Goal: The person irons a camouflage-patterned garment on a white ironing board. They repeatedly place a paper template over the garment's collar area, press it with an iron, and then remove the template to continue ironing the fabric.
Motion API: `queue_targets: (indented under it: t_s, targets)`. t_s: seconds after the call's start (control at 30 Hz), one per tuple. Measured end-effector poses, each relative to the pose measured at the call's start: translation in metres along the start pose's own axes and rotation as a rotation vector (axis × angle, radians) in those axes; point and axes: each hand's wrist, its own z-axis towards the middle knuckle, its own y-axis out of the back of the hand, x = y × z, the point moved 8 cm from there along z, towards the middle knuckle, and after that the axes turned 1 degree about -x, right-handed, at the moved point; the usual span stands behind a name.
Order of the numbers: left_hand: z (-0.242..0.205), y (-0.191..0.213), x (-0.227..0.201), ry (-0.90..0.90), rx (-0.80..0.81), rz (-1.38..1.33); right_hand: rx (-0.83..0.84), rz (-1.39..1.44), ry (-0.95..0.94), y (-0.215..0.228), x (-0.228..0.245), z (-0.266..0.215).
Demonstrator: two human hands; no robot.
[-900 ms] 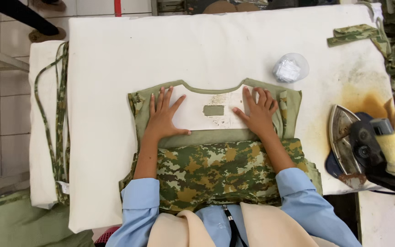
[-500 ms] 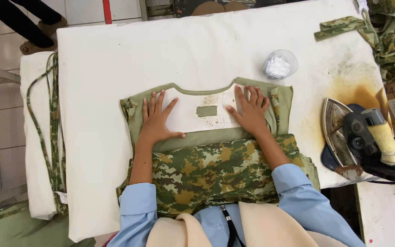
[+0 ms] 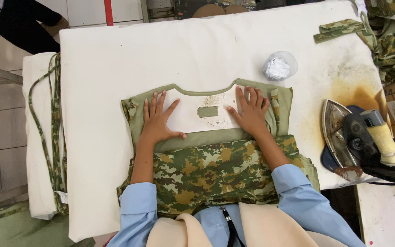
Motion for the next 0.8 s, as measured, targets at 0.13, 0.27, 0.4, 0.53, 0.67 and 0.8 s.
queue_targets:
  t_s: [0.13,0.27,0.4,0.53,0.67,0.8]
  targets:
    - [0.002,-0.006,0.001,0.008,-0.001,0.01,-0.031,-0.054,0.009,0.006,0.007,-0.002]
    - [0.002,-0.008,-0.002,0.032,0.012,0.053,-0.004,-0.06,0.061,0.008,-0.002,0.007]
    - [0.001,-0.009,-0.002,0.046,0.008,0.052,-0.487,0.24,0.078,0.084,-0.043,0.022]
    - [0.003,-0.013,0.001,0.051,0.016,0.04,-0.746,0.226,0.15,0.119,-0.126,0.074]
    - [0.003,-0.015,0.003,0.056,0.022,0.056,-0.146,-0.215,0.091,0.072,-0.148,0.121]
    - [0.005,-0.015,0.004,0.053,0.012,0.029,0.029,-0.218,0.099,0.069,-0.146,0.129]
